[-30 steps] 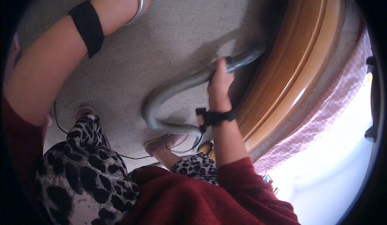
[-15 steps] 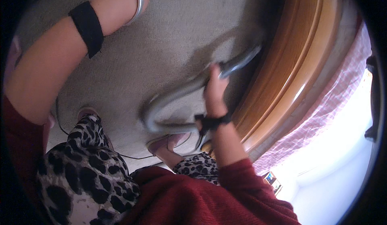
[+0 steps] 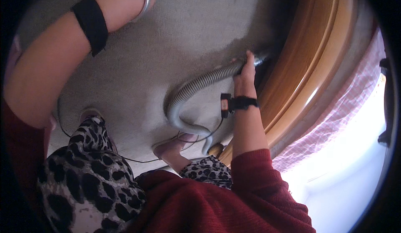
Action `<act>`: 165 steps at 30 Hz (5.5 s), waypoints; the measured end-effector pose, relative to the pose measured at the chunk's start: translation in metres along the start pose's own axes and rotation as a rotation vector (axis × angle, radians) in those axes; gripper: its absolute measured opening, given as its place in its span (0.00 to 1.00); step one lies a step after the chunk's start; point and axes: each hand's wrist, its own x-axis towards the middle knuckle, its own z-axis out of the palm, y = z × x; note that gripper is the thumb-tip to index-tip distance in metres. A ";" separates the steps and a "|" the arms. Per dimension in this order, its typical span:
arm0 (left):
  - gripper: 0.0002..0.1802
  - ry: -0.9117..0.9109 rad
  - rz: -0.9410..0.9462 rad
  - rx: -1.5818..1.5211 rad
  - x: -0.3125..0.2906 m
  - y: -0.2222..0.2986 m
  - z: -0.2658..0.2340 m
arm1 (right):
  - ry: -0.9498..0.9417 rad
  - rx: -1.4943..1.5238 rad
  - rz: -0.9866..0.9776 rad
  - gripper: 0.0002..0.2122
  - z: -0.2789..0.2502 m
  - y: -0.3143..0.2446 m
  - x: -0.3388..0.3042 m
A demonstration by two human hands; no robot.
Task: The person vacuums a carpeted floor using a vacuum cleaner hose with a nozzle attachment. They move the nozzle back and forth across the carpet, focusing on areas near a wooden bed frame and a pink plastic stool.
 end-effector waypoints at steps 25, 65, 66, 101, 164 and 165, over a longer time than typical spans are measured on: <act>0.55 -0.040 -0.072 0.072 0.011 0.004 0.005 | 0.111 -0.090 -0.130 0.15 0.013 -0.004 -0.005; 0.65 -0.288 -0.049 0.064 0.022 -0.001 -0.017 | 0.170 -0.377 -0.416 0.15 -0.045 0.064 -0.049; 0.65 -0.273 -0.067 0.085 0.021 0.002 -0.014 | 0.189 -0.461 -0.365 0.14 -0.057 0.077 -0.071; 0.50 -0.106 0.097 -0.053 0.014 0.001 0.006 | -0.265 0.003 -0.064 0.10 0.059 0.045 -0.193; 0.42 0.520 0.012 -0.827 0.023 -0.001 0.014 | 0.014 -1.294 -1.280 0.41 -0.154 -0.180 -0.089; 0.42 0.572 0.084 -0.775 0.041 0.006 0.009 | 0.013 -1.282 -1.285 0.41 -0.153 -0.180 -0.089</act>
